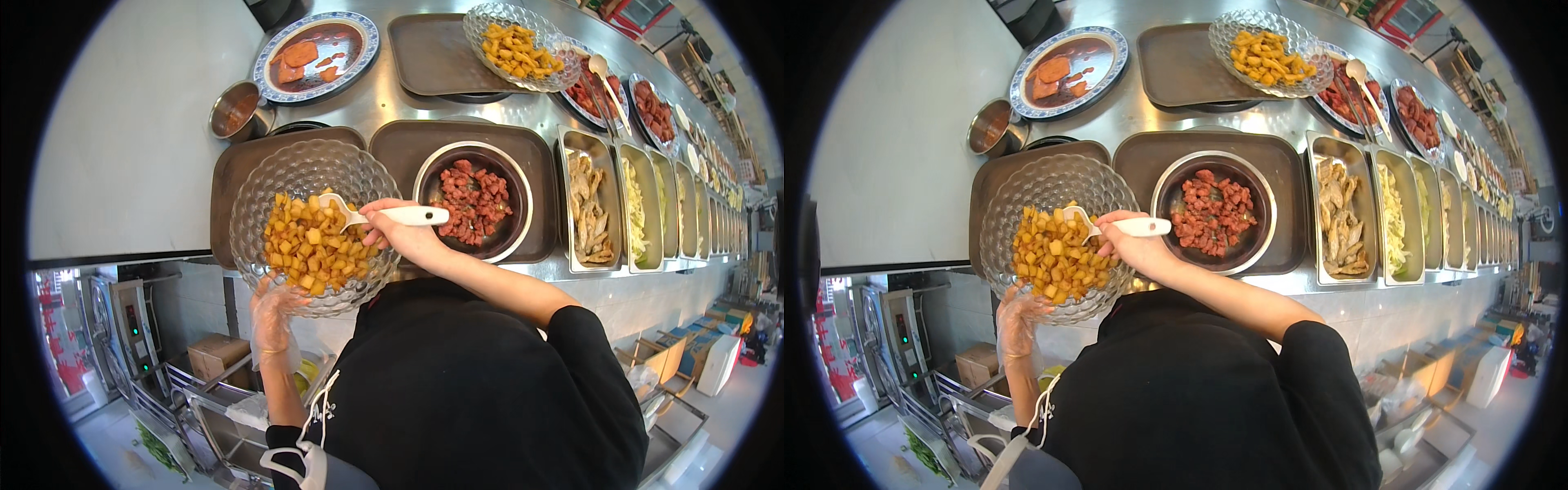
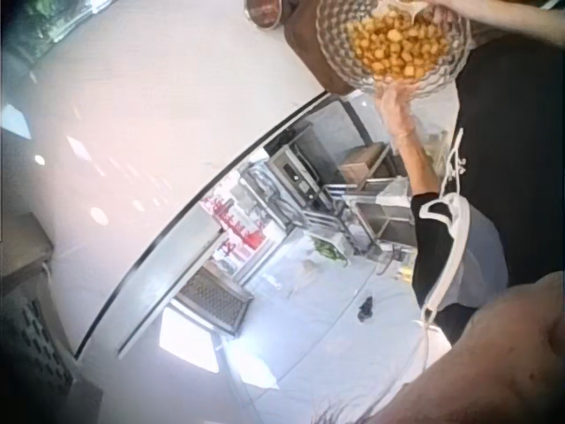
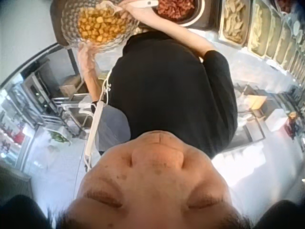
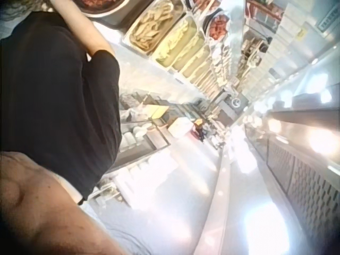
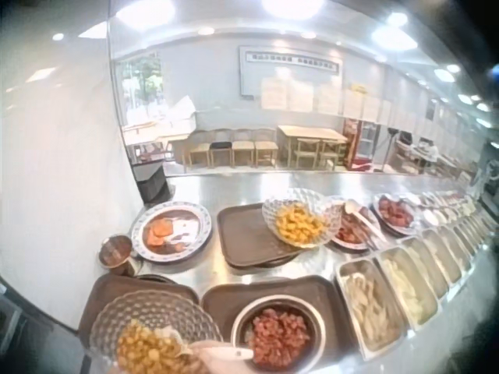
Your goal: The person scoops diced meat and fried cubes from glass bowls into a metal bowl, mixes them, and places the bowl on a tray. They then retrieve a receipt, open a white cooler, and pack a small container with a fried egg into a red cooler.
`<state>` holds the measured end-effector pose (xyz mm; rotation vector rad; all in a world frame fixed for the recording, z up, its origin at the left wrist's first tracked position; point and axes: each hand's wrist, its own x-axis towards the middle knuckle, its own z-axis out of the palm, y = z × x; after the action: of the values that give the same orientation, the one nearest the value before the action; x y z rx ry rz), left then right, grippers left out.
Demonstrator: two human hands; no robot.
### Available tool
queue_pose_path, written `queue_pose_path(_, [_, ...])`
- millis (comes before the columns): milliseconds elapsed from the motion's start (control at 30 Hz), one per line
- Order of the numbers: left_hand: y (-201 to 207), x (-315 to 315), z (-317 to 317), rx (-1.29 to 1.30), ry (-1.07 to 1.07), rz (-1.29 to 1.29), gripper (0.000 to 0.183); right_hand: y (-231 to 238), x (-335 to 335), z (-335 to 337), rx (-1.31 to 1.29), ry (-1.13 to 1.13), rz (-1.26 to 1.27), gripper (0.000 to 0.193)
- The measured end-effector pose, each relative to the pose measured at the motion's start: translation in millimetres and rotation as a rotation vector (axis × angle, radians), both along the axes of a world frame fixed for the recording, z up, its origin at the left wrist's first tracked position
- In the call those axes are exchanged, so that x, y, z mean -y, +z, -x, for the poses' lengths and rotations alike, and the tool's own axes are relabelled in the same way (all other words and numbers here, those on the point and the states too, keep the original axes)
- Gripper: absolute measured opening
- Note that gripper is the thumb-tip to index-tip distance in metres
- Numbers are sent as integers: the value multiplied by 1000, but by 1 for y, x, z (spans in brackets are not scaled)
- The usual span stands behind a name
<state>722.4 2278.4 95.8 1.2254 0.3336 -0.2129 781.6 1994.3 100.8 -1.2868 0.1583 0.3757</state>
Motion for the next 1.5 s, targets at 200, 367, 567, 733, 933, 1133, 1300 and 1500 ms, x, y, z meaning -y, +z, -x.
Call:
queue_pose_path(200, [-9,6,-16,-100,32,-4,50,-5,5,-7,-93,-49,-99,22])
queue_pose_path(367, [-15,10,-20,-209,68,-9,50,3,10,-12,-55,-66,-124,22])
queue_pose_path(567, [-22,3,-20,-171,44,17,51,19,28,-17,23,-75,-63,22])
queue_pose_path(733, [-31,2,-21,-214,81,19,50,46,53,-17,107,-105,-19,23])
queue_pose_path(933, [-32,0,-23,-205,65,50,50,68,101,-3,124,-243,-57,25])
queue_pose_path(1133, [-32,2,-22,-126,135,-167,52,76,160,32,155,-406,205,27])
queue_pose_path(1300, [-32,5,-22,-35,191,-225,60,57,178,50,320,-256,773,18])
queue_pose_path(1500, [-32,10,-6,57,294,-301,59,61,193,62,919,-21,1361,22])
